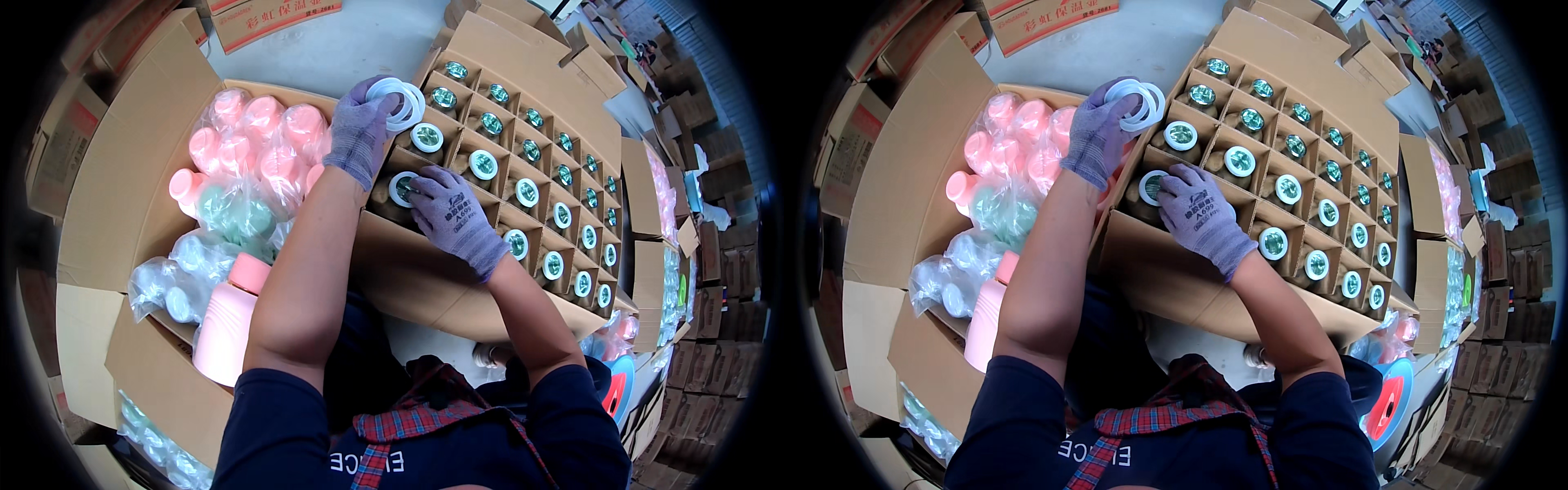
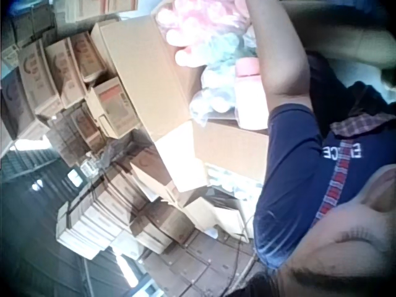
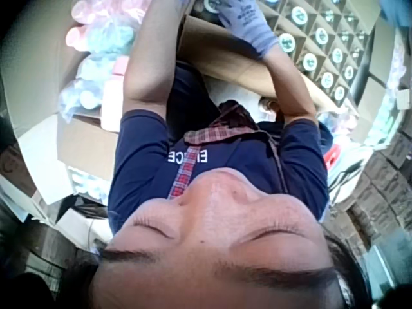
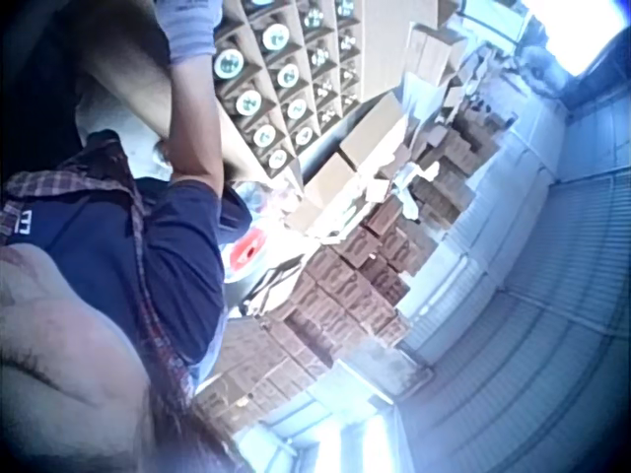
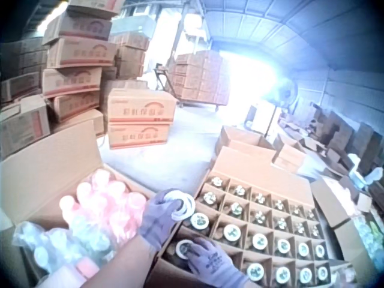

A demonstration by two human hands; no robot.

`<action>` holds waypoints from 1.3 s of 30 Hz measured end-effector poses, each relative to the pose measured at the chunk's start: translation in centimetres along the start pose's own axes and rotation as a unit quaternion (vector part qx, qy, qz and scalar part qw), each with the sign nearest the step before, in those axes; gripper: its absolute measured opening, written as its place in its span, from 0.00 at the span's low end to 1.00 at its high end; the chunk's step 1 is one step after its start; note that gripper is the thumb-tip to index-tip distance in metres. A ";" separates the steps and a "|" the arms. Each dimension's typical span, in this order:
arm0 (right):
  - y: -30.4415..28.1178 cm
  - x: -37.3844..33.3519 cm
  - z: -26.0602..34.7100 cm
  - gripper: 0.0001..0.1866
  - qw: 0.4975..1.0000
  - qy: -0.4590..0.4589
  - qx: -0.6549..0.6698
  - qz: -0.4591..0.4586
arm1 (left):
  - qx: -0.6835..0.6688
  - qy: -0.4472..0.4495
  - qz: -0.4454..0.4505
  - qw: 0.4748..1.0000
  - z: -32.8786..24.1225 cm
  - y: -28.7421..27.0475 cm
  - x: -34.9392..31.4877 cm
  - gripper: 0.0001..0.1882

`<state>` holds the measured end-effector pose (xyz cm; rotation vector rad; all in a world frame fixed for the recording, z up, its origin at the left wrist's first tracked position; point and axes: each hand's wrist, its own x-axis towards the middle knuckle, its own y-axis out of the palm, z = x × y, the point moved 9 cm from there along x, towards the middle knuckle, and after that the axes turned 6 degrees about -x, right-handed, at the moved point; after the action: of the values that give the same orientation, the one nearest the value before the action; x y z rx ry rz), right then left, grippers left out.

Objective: The person sits on the floor in a warehouse and assembles thermos bottles. They place white plastic rings onto the necks of glass bottles arranged in a cardboard box. They then pick up pink and green thermos bodies, insert the glass bottles, and secure the lids.

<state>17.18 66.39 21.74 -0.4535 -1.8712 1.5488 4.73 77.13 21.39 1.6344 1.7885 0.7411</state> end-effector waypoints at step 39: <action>8.0 9.7 -24.9 0.14 0.962 0.237 0.001 0.132 | 0.019 0.124 -0.127 0.984 4.2 0.9 5.8 0.22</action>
<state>25.86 92.72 18.69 -1.0102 -1.4779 1.4436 8.07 83.04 18.95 1.3470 2.1499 0.8230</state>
